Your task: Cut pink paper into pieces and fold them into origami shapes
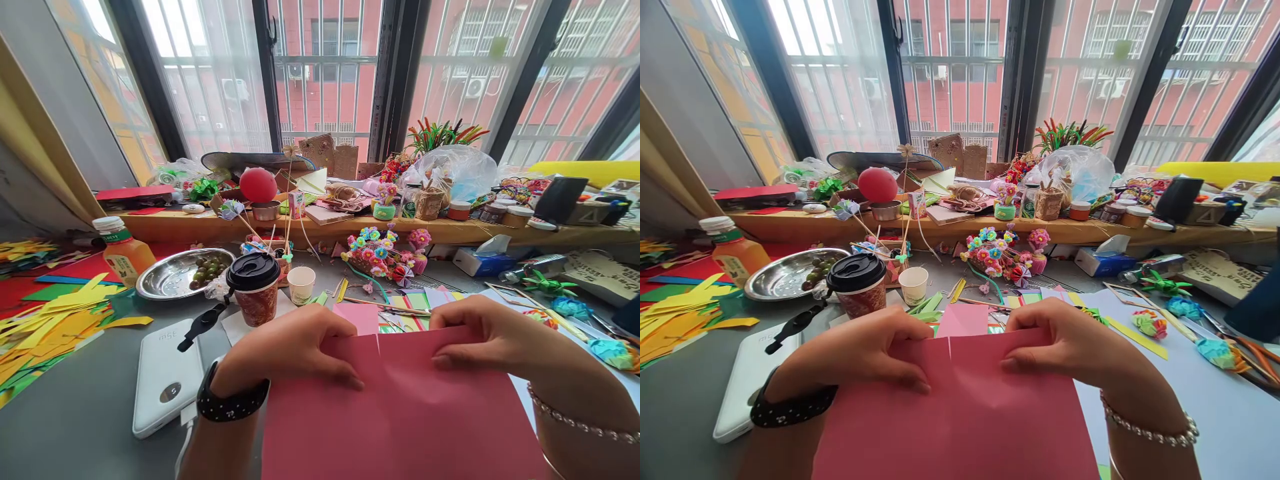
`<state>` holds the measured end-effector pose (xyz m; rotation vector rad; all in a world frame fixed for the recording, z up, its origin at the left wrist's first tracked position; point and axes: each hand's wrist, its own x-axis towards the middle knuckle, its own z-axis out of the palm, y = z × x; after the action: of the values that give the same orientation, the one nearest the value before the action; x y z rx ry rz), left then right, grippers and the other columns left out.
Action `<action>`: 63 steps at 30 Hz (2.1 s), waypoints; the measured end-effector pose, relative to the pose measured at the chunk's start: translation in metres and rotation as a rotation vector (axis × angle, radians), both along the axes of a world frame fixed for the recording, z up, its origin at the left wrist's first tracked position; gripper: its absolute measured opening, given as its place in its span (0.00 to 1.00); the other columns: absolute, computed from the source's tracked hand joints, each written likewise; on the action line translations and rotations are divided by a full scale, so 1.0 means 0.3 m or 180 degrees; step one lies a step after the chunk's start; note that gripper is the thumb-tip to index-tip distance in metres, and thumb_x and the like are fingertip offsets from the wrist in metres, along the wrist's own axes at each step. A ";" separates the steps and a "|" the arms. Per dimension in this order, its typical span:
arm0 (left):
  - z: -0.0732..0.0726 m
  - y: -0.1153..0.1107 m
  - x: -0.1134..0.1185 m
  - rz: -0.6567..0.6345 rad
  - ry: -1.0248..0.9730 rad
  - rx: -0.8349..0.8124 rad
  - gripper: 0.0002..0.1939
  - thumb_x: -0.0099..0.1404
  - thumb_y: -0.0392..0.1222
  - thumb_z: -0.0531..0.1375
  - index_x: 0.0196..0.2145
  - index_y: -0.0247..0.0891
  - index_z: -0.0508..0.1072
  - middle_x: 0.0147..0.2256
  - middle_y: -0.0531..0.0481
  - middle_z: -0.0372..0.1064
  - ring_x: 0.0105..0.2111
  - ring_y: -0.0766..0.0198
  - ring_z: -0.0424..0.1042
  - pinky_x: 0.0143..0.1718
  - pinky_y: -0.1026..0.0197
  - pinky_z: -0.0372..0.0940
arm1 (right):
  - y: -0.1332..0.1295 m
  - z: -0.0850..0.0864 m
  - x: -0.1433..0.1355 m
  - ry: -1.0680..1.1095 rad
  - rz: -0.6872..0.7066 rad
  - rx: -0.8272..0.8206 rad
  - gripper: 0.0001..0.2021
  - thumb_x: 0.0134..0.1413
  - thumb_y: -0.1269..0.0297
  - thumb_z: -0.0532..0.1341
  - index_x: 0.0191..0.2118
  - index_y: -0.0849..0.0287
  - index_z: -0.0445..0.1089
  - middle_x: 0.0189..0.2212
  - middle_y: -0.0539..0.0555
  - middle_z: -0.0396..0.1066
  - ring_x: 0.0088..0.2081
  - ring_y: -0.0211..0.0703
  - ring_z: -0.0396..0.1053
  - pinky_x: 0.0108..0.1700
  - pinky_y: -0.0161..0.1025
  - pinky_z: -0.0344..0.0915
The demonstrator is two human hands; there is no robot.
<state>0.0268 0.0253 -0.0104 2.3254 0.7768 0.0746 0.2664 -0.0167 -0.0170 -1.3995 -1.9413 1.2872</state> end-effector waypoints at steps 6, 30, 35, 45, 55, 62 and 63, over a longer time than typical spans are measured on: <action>0.006 -0.008 -0.002 0.0048 -0.0095 -0.0022 0.14 0.50 0.49 0.59 0.26 0.32 0.70 0.21 0.57 0.60 0.21 0.72 0.56 0.18 0.70 0.47 | 0.001 -0.011 0.007 0.0317 0.0005 -0.0200 0.10 0.38 0.62 0.63 0.20 0.63 0.62 0.18 0.46 0.59 0.20 0.30 0.56 0.18 0.26 0.51; 0.007 -0.017 -0.010 0.0199 -0.0183 -0.0196 0.16 0.50 0.50 0.58 0.29 0.33 0.71 0.24 0.56 0.64 0.24 0.69 0.59 0.20 0.70 0.50 | -0.004 0.009 -0.003 0.0317 -0.0075 -0.0145 0.12 0.38 0.60 0.62 0.20 0.63 0.62 0.17 0.47 0.61 0.20 0.30 0.58 0.18 0.26 0.52; 0.009 -0.018 -0.010 0.0172 -0.0141 -0.0221 0.16 0.50 0.50 0.58 0.29 0.33 0.70 0.23 0.56 0.63 0.23 0.70 0.58 0.20 0.70 0.50 | -0.003 0.010 -0.004 0.0271 -0.0098 -0.0233 0.13 0.38 0.60 0.63 0.20 0.63 0.61 0.17 0.47 0.60 0.20 0.30 0.57 0.18 0.26 0.52; 0.011 -0.019 -0.010 0.0279 -0.0193 -0.0212 0.17 0.49 0.52 0.58 0.28 0.34 0.71 0.22 0.56 0.60 0.24 0.69 0.58 0.20 0.70 0.50 | -0.006 0.012 -0.002 0.0162 -0.0158 -0.0239 0.14 0.37 0.57 0.63 0.21 0.62 0.60 0.18 0.47 0.61 0.20 0.31 0.59 0.18 0.27 0.54; 0.015 -0.025 -0.009 0.0346 -0.0253 -0.0244 0.16 0.49 0.52 0.58 0.27 0.33 0.70 0.22 0.56 0.61 0.24 0.69 0.59 0.21 0.70 0.51 | -0.001 0.008 0.002 0.0185 -0.0145 -0.0204 0.13 0.37 0.58 0.63 0.20 0.62 0.60 0.17 0.47 0.61 0.20 0.31 0.59 0.18 0.27 0.53; 0.019 -0.027 -0.017 0.0438 -0.0453 -0.0212 0.15 0.48 0.51 0.59 0.25 0.34 0.70 0.22 0.56 0.62 0.26 0.68 0.60 0.26 0.70 0.55 | 0.000 0.014 -0.004 0.0237 -0.0252 -0.0160 0.14 0.33 0.58 0.65 0.19 0.62 0.61 0.17 0.46 0.61 0.19 0.31 0.58 0.17 0.27 0.53; 0.019 -0.027 -0.017 0.0440 -0.0451 -0.0222 0.15 0.48 0.51 0.59 0.25 0.34 0.70 0.23 0.56 0.62 0.26 0.68 0.60 0.26 0.69 0.55 | 0.001 0.016 -0.005 0.0228 -0.0256 -0.0145 0.14 0.32 0.58 0.65 0.19 0.62 0.61 0.17 0.46 0.60 0.19 0.31 0.57 0.17 0.27 0.53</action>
<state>0.0217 0.0173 -0.0048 2.1725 0.8535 0.2659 0.2648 -0.0164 -0.0123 -1.4185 -1.8011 1.3331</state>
